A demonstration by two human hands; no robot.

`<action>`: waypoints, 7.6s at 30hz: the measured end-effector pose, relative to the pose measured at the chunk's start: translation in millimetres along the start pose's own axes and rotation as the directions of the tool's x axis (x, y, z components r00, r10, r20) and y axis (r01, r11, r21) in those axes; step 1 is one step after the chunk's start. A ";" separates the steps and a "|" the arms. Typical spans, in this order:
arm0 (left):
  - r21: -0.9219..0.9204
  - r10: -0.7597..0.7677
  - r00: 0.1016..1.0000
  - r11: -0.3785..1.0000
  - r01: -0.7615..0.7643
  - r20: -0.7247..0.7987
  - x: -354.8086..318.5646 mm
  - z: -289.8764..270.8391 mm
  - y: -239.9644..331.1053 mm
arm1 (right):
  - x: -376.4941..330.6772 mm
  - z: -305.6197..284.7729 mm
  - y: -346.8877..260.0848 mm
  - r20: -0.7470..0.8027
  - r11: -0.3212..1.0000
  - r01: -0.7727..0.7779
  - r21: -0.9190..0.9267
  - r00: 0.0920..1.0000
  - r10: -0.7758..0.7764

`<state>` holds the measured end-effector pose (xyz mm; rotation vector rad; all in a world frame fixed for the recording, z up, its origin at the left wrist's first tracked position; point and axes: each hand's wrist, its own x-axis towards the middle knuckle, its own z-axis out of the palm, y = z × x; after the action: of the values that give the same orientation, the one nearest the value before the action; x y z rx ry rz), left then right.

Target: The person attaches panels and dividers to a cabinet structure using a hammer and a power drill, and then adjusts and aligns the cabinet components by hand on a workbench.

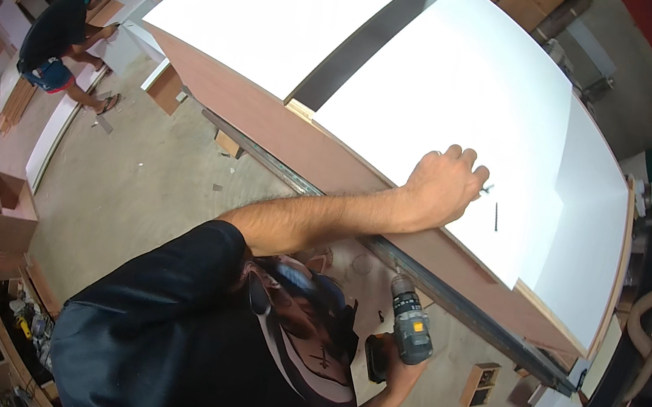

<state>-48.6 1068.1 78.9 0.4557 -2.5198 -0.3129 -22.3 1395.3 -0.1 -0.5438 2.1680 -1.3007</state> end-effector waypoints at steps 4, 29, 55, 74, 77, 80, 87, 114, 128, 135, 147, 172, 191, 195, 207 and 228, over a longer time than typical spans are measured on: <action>-0.034 -0.041 0.990 0.998 0.046 0.133 2.6 -7.6 -2.1 | 33.2 13.0 10.6 0.178 1.000 -0.011 0.006 0.984 0.009; -0.633 0.140 0.987 0.772 -0.055 0.084 -69.3 -174.2 -257.4 | 78.9 32.9 -166.9 0.619 0.797 0.527 -0.295 0.741 -0.261; -0.455 -0.044 0.980 0.881 0.129 0.193 -106.0 -157.9 -259.4 | 144.7 147.0 -459.5 0.665 0.640 0.593 -0.489 0.728 -0.166; -0.468 0.071 0.993 0.883 -0.022 0.089 -105.8 -156.9 -262.4 | 169.6 158.4 -465.5 0.751 0.660 0.570 -0.490 0.661 -0.013; -0.485 0.127 0.987 0.873 -0.063 0.100 -104.3 -157.1 -264.0 | 166.7 157.2 -464.7 0.733 0.654 0.562 -0.507 0.680 -0.016; -0.496 0.124 0.989 0.865 -0.069 0.079 -104.7 -156.6 -263.3 | 162.0 156.0 -466.9 0.704 0.588 0.596 -0.547 0.707 -0.062; -0.481 0.116 0.990 0.874 -0.066 0.074 -105.7 -157.5 -263.8 | 164.8 162.5 -468.3 0.698 0.639 0.540 -0.548 0.716 -0.007; -0.548 0.158 0.978 0.834 -0.060 0.135 -102.6 -163.9 -275.7 | 165.2 190.3 -493.4 0.672 0.317 0.631 -0.708 0.740 0.029; -0.569 0.106 0.982 0.823 0.001 0.154 -102.2 -164.2 -275.5 | 158.6 195.7 -491.2 0.652 0.336 0.625 -0.704 0.757 -0.044; -0.582 0.142 0.976 0.813 -0.022 0.162 -101.7 -167.2 -277.1 | 171.8 198.8 -484.0 0.801 0.240 0.804 -0.544 0.583 -0.138; -0.533 0.107 0.987 0.845 -0.026 0.123 -101.8 -166.8 -274.5 | 159.6 203.3 -497.5 0.650 0.353 0.595 -0.722 0.758 0.055; -0.569 0.174 0.978 0.819 -0.078 0.115 -100.9 -165.2 -279.9 | 168.6 197.3 -488.0 0.689 0.293 0.671 -0.682 0.723 -0.054; -0.647 0.256 0.959 0.752 -0.121 0.119 -99.5 -171.0 -290.9 | 177.0 184.8 -485.6 0.730 0.297 0.697 -0.652 0.683 0.000; -0.581 0.227 0.964 0.807 -0.104 0.142 -99.7 -170.4 -283.5 | 175.9 191.6 -484.3 0.735 0.224 0.726 -0.650 0.675 -0.059; -0.535 0.126 0.980 0.845 -0.025 0.153 -100.8 -167.9 -277.3 | 175.6 190.5 -481.4 0.731 0.454 0.656 -0.603 0.682 -0.015; -0.759 0.118 0.963 0.642 0.111 0.240 -76.2 -187.8 -283.2 | 164.9 105.1 -474.0 0.434 0.482 0.528 -0.699 0.849 -0.302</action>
<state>188.6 814.7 107.6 0.0483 -2.3263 -1.4691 -53.1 1014.0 341.5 -1.6076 2.3810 -0.2708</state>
